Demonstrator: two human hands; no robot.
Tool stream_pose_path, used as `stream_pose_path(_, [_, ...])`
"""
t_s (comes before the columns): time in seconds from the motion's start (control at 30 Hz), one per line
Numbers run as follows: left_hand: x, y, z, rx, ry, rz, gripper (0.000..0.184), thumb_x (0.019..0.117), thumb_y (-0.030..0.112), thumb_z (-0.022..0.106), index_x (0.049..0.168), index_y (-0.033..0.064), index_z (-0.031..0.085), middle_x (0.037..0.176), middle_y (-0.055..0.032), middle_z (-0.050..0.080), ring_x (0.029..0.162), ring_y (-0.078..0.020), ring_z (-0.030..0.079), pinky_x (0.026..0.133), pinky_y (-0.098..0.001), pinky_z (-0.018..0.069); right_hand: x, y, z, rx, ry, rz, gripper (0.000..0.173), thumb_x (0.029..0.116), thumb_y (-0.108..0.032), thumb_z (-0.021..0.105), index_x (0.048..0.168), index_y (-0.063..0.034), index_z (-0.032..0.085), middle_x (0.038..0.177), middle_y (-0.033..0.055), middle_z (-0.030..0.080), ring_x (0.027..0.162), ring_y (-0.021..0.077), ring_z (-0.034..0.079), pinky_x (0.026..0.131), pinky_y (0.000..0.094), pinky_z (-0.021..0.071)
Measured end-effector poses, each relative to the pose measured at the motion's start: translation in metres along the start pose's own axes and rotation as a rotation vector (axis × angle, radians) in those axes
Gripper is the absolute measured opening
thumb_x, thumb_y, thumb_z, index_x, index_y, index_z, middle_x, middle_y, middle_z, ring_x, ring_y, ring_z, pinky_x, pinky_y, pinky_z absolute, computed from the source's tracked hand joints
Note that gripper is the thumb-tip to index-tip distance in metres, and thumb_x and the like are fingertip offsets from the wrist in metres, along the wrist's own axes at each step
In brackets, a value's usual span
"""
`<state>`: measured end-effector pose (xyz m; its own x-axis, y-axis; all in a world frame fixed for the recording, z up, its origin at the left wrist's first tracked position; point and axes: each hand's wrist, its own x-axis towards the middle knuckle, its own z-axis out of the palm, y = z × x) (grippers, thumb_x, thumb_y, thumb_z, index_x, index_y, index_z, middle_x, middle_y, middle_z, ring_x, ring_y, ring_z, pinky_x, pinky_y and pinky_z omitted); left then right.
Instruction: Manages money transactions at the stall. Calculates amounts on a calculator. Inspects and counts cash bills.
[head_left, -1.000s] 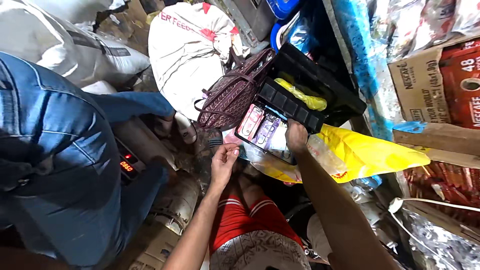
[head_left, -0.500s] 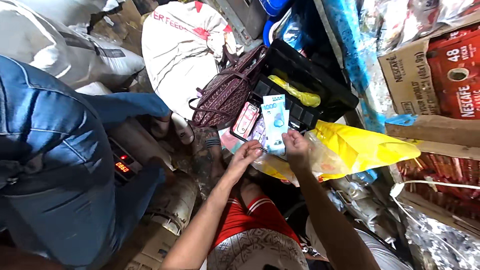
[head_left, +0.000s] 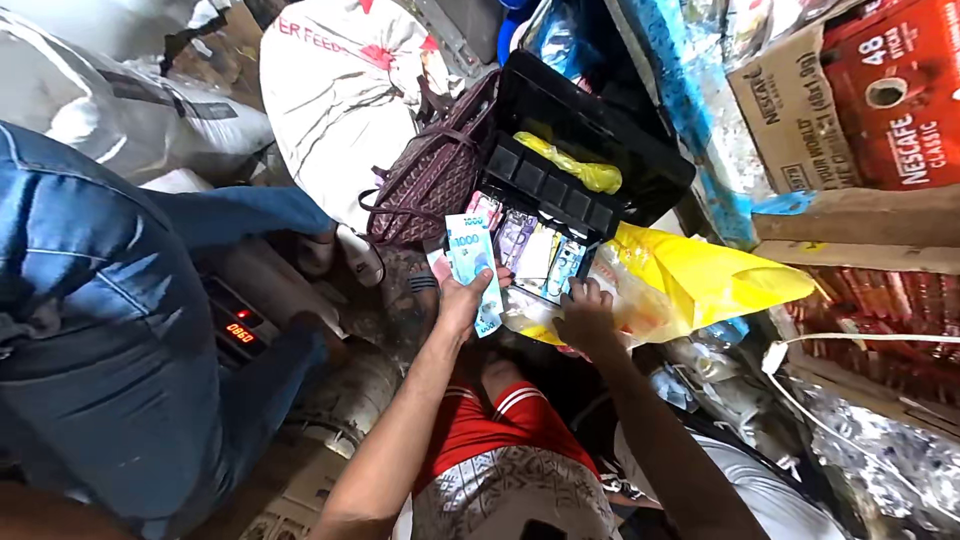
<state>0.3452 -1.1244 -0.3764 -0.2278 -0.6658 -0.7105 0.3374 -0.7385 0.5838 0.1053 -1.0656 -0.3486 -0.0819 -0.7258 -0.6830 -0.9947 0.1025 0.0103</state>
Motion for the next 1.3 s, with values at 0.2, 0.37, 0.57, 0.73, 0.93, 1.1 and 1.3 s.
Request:
stream_pose_path(0.2, [0.003, -0.012, 0.008, 0.081, 0.082, -0.025, 0.044, 0.0945, 0.018, 0.074, 0.132, 0.0028, 0.058, 0.111, -0.0165, 0.075, 0.096, -0.0296, 0.075, 0.085, -0.0457, 0.0624, 0.008, 0.002, 0.019, -0.042, 0.056, 0.036, 0.040, 0.0999, -0.043, 0.059, 0.131, -0.0198, 0.071, 0.171, 0.0084, 0.023, 0.157, 0.0439, 0.010, 0.117, 0.0757, 0.0134])
stream_pose_path(0.37, [0.003, -0.012, 0.016, 0.146, 0.093, -0.080, 0.040, 0.0933, 0.021, 0.076, 0.126, 0.0034, 0.062, 0.106, -0.0152, 0.076, 0.092, -0.0277, 0.076, 0.080, -0.0437, 0.0632, 0.007, 0.001, 0.012, 0.004, 0.036, 0.038, 0.024, 0.0981, -0.036, 0.065, 0.115, -0.0263, 0.079, 0.170, 0.0008, 0.028, 0.158, 0.0403, 0.009, 0.118, 0.0755, 0.0099])
stream_pose_path(0.57, [0.004, -0.016, 0.014, 0.245, 0.063, -0.120, 0.036, 0.0954, 0.025, 0.073, 0.124, 0.0055, 0.063, 0.106, -0.0131, 0.076, 0.088, -0.0249, 0.075, 0.077, -0.0418, 0.0622, 0.001, 0.014, 0.020, 0.246, 0.246, 0.014, 0.009, 0.0871, -0.033, 0.079, 0.092, -0.0256, 0.081, 0.155, -0.0022, 0.051, 0.152, 0.0399, 0.026, 0.118, 0.0712, 0.0192])
stream_pose_path(0.73, [0.006, -0.021, 0.010, 0.263, 0.020, -0.074, 0.029, 0.0972, 0.017, 0.068, 0.122, 0.0020, 0.063, 0.104, -0.0150, 0.076, 0.087, -0.0263, 0.075, 0.076, -0.0428, 0.0624, -0.001, 0.020, 0.022, 0.439, 0.339, -0.028, 0.014, 0.0832, -0.034, 0.084, 0.085, -0.0213, 0.080, 0.146, -0.0042, 0.060, 0.147, 0.0362, 0.037, 0.116, 0.0639, 0.0325])
stream_pose_path(0.93, [-0.001, -0.016, 0.011, 0.280, -0.026, -0.111, 0.027, 0.0992, 0.021, 0.065, 0.121, 0.0045, 0.063, 0.098, -0.0108, 0.076, 0.080, -0.0205, 0.074, 0.072, -0.0372, 0.0606, -0.016, 0.019, 0.012, 0.641, 0.459, -0.026, 0.022, 0.0944, -0.031, 0.073, 0.086, -0.0109, 0.078, 0.133, 0.0049, 0.068, 0.133, 0.0279, 0.055, 0.115, 0.0508, 0.0411])
stream_pose_path(1.1, [-0.009, -0.005, 0.016, 0.198, -0.142, -0.180, 0.047, 0.0989, 0.045, 0.066, 0.129, 0.0091, 0.060, 0.094, -0.0116, 0.074, 0.079, -0.0239, 0.074, 0.074, -0.0399, 0.0636, -0.052, -0.018, -0.013, 0.570, 0.767, 0.073, 0.019, 0.1003, -0.029, 0.066, 0.100, -0.0132, 0.076, 0.123, 0.0031, 0.070, 0.124, 0.0234, 0.060, 0.106, 0.0454, 0.0498])
stream_pose_path(1.3, [-0.019, 0.017, 0.024, 0.195, -0.287, -0.310, 0.045, 0.0975, 0.033, 0.070, 0.134, 0.0087, 0.058, 0.106, -0.0118, 0.074, 0.087, -0.0227, 0.073, 0.078, -0.0409, 0.0632, -0.067, -0.061, 0.000, 0.418, 0.684, -0.270, 0.017, 0.0993, -0.036, 0.066, 0.102, -0.0271, 0.080, 0.130, -0.0032, 0.069, 0.132, 0.0254, 0.054, 0.110, 0.0514, 0.0425])
